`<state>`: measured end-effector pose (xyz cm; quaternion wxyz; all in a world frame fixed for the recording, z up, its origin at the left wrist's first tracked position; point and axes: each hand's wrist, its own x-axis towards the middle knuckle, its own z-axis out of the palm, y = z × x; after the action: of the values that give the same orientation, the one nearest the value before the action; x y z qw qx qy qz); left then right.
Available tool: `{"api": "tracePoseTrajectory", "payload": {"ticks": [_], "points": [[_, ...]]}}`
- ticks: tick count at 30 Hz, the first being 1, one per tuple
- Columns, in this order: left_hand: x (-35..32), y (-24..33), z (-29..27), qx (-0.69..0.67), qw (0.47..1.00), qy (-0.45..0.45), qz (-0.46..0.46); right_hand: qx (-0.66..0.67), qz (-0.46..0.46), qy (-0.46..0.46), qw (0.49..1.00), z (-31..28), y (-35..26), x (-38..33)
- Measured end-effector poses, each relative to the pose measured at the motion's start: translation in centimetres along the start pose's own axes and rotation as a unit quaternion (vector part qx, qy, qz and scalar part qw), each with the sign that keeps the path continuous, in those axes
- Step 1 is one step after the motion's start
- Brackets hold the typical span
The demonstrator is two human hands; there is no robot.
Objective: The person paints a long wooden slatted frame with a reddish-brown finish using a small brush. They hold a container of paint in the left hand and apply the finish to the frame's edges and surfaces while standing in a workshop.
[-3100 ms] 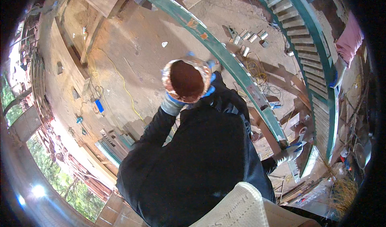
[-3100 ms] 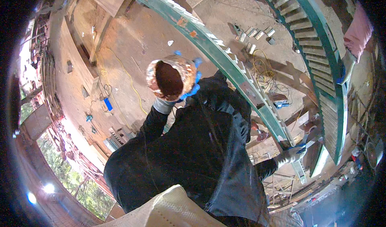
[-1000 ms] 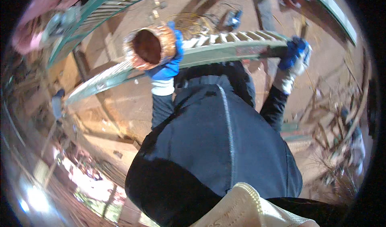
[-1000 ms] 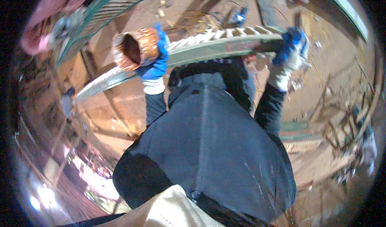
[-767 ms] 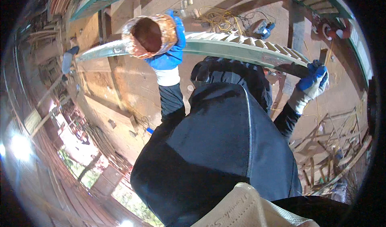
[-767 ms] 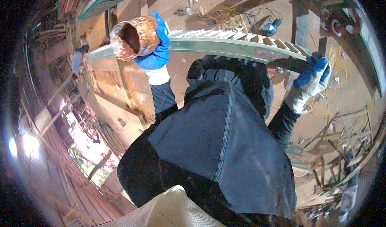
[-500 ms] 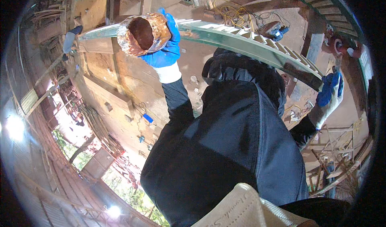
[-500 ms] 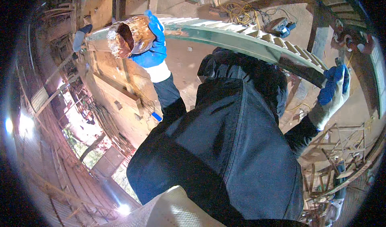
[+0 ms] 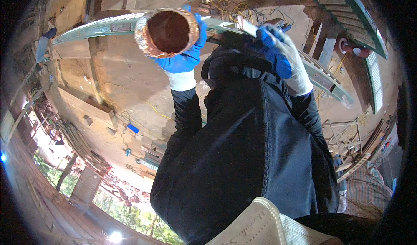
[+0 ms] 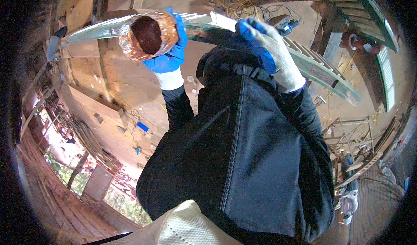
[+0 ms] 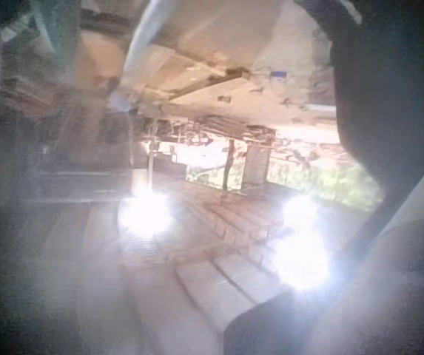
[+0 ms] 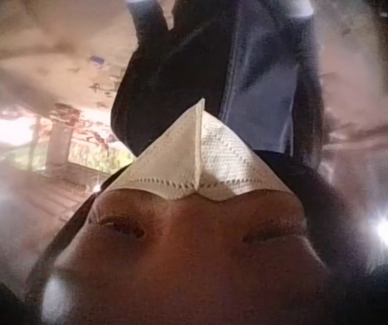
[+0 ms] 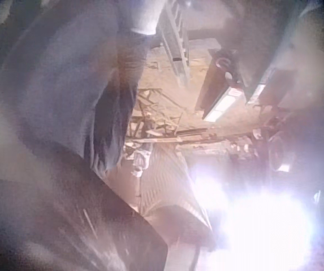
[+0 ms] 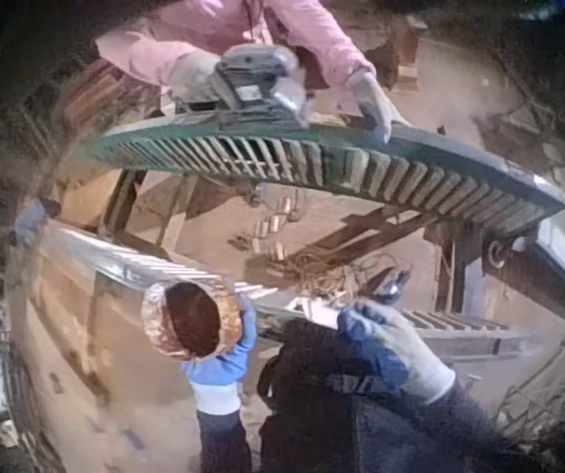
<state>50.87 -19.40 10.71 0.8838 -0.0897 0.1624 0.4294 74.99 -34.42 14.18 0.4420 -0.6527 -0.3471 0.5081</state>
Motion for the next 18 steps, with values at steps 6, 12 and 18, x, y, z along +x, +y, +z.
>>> {"api": "tracePoseTrajectory", "payload": {"ticks": [6, 12, 18], "points": [[1.9, 1.3, -5.8, 0.209, 0.973, 0.077, 0.058, -0.244, -0.254, 0.103, 0.930, -1.2, -8.0, 0.4], [0.1, -4.0, 0.5, 0.340, 0.939, 0.039, 0.044, -0.531, -0.313, -0.007, 0.787, 1.7, -14.2, 2.1], [0.3, -3.9, -0.7, 0.251, 0.966, -0.053, 0.017, -0.617, -0.335, -0.018, 0.712, 3.8, -13.5, 2.7]]}}
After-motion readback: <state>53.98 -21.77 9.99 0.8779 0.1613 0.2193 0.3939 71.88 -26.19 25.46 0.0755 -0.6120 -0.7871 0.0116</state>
